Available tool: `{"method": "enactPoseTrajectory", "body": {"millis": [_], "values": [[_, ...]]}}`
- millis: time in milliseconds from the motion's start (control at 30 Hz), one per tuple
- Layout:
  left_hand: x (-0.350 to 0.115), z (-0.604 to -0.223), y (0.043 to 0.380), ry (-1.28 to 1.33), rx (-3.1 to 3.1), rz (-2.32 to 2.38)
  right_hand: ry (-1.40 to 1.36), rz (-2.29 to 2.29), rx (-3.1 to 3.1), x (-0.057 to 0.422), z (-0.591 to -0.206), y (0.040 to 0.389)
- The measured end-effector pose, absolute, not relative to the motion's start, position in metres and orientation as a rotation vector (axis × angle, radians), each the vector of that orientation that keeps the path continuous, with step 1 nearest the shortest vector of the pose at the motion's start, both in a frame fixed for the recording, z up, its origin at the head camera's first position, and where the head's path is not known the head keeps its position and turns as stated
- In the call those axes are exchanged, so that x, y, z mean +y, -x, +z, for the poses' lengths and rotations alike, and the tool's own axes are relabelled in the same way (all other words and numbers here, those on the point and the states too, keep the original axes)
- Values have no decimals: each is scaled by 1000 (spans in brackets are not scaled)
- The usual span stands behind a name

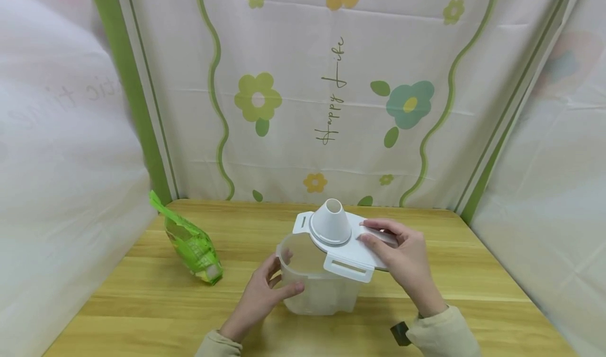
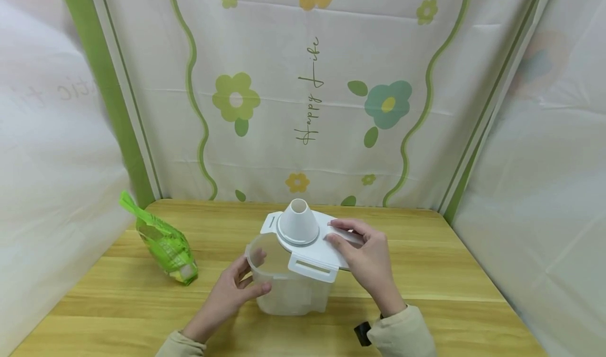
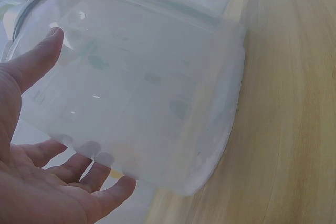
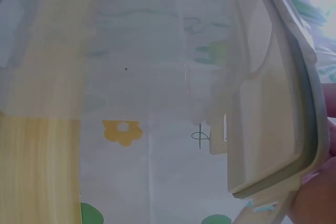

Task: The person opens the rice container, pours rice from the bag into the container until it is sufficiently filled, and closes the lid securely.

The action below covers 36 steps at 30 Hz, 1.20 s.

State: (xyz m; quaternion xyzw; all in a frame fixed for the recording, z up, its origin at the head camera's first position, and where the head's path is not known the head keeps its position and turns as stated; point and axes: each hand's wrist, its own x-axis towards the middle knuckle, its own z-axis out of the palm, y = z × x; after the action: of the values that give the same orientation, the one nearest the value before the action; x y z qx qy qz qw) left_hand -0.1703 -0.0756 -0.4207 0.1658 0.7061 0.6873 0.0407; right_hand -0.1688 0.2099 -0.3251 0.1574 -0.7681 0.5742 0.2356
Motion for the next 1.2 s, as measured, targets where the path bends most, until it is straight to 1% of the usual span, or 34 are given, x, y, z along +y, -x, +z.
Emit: {"method": "enactPoseTrajectory", "body": {"millis": [433,1200], "values": [[-74,-421,174,-537,2169,2116,-364,1566,-2062,220,-321,164],[-76,-423,172,-554,2143,2129,-261,1532,-2052,234,-321,157]]}}
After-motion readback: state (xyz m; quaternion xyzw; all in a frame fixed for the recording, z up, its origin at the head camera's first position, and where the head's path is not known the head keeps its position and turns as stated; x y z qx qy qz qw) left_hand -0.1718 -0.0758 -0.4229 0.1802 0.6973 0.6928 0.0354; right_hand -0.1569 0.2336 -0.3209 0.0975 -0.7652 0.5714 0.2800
